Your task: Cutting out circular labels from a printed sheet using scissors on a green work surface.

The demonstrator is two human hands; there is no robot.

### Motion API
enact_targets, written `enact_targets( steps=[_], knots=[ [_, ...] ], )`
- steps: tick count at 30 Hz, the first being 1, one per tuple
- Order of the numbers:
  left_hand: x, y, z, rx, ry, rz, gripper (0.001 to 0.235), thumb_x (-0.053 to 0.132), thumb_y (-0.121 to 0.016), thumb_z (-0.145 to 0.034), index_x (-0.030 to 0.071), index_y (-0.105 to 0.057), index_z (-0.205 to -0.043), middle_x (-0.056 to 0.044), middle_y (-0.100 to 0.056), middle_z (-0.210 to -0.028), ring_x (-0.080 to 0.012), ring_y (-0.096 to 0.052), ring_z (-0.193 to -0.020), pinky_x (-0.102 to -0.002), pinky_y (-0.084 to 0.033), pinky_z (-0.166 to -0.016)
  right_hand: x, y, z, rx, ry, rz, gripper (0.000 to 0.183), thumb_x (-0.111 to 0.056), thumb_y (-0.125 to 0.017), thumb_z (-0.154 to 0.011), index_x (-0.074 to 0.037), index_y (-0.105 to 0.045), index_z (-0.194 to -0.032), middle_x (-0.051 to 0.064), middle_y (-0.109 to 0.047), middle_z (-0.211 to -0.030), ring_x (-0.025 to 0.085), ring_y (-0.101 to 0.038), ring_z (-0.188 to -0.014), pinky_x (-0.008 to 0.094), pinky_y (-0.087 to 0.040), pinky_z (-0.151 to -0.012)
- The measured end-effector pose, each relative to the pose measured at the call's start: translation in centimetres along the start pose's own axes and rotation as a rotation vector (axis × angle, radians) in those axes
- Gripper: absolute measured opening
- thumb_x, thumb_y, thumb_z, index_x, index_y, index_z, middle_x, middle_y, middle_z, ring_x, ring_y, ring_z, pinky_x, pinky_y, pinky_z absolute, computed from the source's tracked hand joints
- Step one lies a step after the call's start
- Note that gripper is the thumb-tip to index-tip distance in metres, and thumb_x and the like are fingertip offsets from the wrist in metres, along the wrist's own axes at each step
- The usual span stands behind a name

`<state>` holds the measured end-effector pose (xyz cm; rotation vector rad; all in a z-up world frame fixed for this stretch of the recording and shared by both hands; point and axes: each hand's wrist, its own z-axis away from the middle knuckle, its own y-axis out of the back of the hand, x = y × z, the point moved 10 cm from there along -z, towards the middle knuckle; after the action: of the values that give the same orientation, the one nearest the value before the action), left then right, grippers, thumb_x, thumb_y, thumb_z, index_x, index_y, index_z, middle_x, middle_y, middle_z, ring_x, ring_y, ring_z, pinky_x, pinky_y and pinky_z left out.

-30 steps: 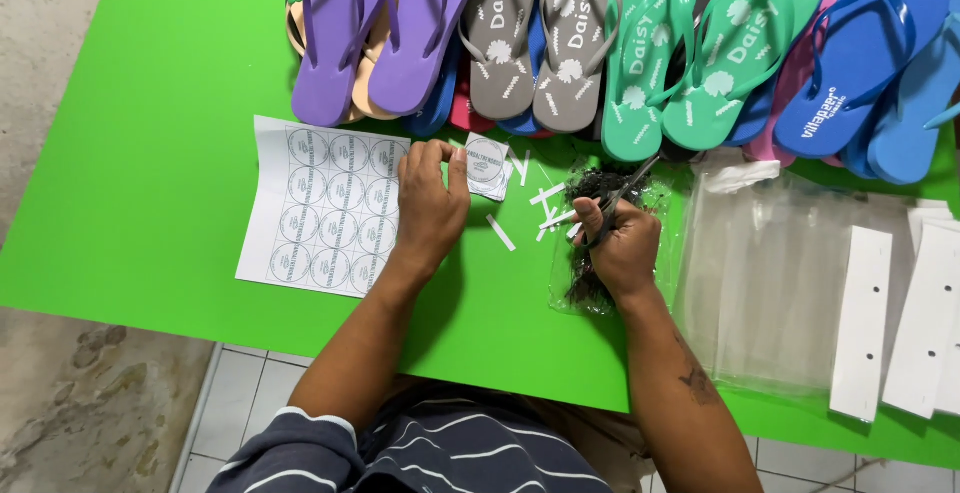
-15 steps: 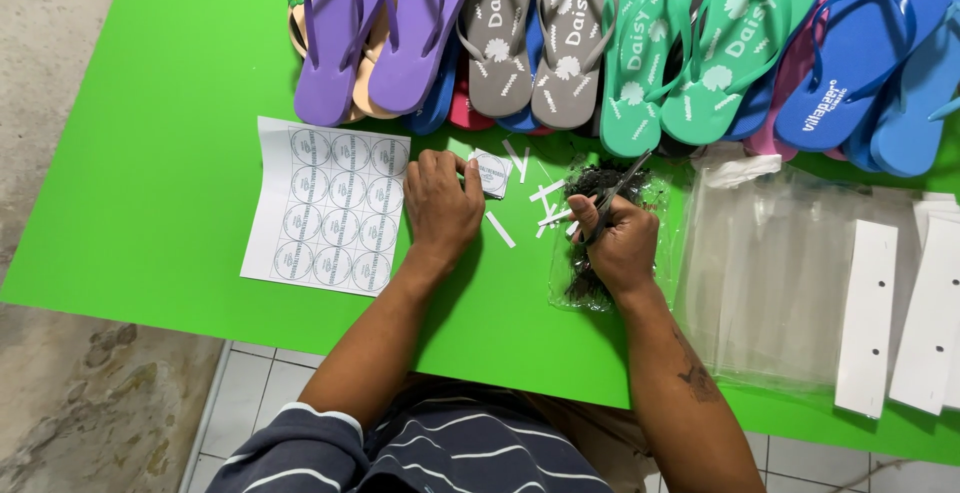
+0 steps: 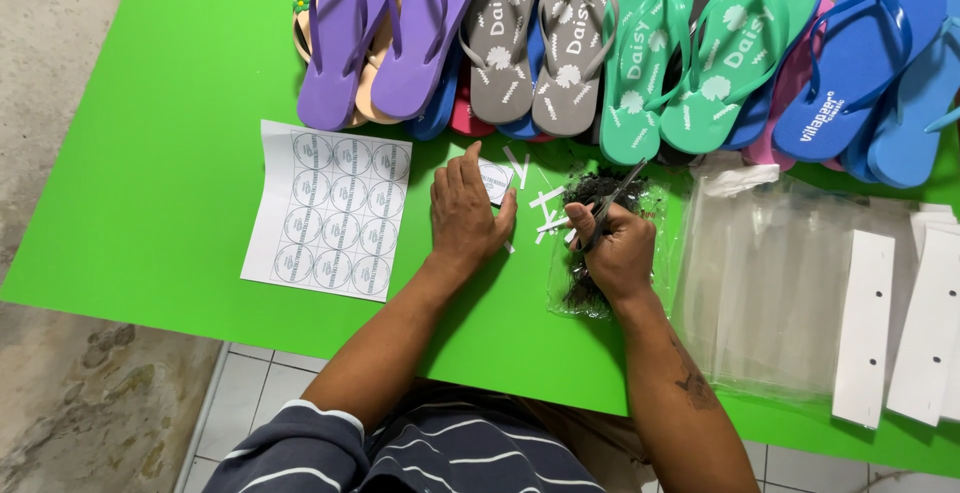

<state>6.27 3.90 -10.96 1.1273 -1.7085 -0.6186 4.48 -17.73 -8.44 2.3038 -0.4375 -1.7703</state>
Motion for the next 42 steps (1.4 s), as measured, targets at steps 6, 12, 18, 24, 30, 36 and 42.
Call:
enact_targets(
  steps=[6,12,18,24,30,36,42],
  knots=[
    [-0.6,-0.9,-0.2,0.028,0.014,-0.021,0.073,0.032,-0.072,-0.084,0.001,-0.045,-0.144,-0.015,-0.054,-0.108,-0.0308,-0.055,-0.091,-0.043,-0.048,-0.079,0.1,-0.2,-0.1,-0.006,0.013,0.026,0.041,-0.042,-0.074,-0.103,-0.013,-0.078,-0.074,0.007,-0.064,-0.049,0.019,-0.063,-0.045,0.030,-0.051,-0.058],
    [-0.5,0.0,-0.3,0.073,0.007,0.015,0.077,0.044,-0.074,-0.085,0.003,-0.047,-0.144,-0.015,-0.053,-0.109,-0.0315,-0.055,-0.090,-0.045,-0.048,-0.079,-0.1,0.0,0.0,0.028,0.038,0.006,0.039,-0.041,-0.076,-0.101,-0.014,-0.077,-0.072,0.005,-0.064,-0.048,0.018,-0.063,-0.045,0.030,-0.051,-0.057],
    [5.3,4.9,0.9,0.088,-0.315,0.570,0.075,0.061,-0.075,-0.084,0.007,-0.061,-0.134,-0.011,-0.066,-0.108,-0.0263,-0.064,-0.099,-0.040,-0.048,-0.092,-3.7,0.8,0.7,0.066,0.261,0.263,0.046,-0.045,-0.083,-0.092,-0.008,-0.069,-0.067,0.009,-0.056,-0.046,0.027,-0.057,-0.046,0.036,-0.048,-0.059],
    [9.3,5.2,3.2,0.175,-0.402,0.502,0.038,0.041,-0.073,-0.091,0.020,-0.072,-0.123,0.002,-0.074,-0.115,-0.0171,-0.069,-0.097,-0.032,-0.050,-0.091,0.4,0.1,3.0,0.133,0.418,0.597,0.040,-0.040,-0.063,-0.098,-0.017,-0.060,-0.064,0.003,-0.044,-0.045,0.028,-0.057,-0.048,0.036,-0.049,-0.054],
    [8.1,6.7,2.5,0.286,-0.361,0.468,0.017,0.029,-0.068,-0.096,0.018,-0.075,-0.107,0.003,-0.077,-0.106,-0.0174,-0.069,-0.083,-0.032,-0.051,-0.085,-3.4,-1.4,1.9,0.007,0.288,0.316,0.028,-0.014,-0.068,-0.095,-0.016,-0.061,-0.068,0.003,-0.055,-0.048,0.026,-0.061,-0.048,0.030,-0.050,-0.052],
    [7.4,7.6,2.1,0.280,-0.310,0.521,0.015,0.028,-0.070,-0.095,0.020,-0.075,-0.106,0.004,-0.077,-0.105,-0.0174,-0.070,-0.085,-0.032,-0.051,-0.086,-4.0,-2.3,1.9,-0.015,0.304,0.262,0.030,-0.014,-0.075,-0.094,-0.014,-0.060,-0.067,0.005,-0.060,-0.050,0.025,-0.064,-0.050,0.031,-0.050,-0.051],
    [2.0,9.6,-0.5,0.268,-0.133,0.607,0.032,0.027,-0.078,-0.092,0.018,-0.072,-0.122,-0.003,-0.077,-0.110,-0.0243,-0.072,-0.099,-0.038,-0.054,-0.090,-4.0,-1.3,1.2,0.004,0.223,0.138,0.023,-0.018,-0.081,-0.095,-0.007,-0.071,-0.077,0.007,-0.062,-0.052,0.017,-0.058,-0.046,0.032,-0.048,-0.048]
  ],
)
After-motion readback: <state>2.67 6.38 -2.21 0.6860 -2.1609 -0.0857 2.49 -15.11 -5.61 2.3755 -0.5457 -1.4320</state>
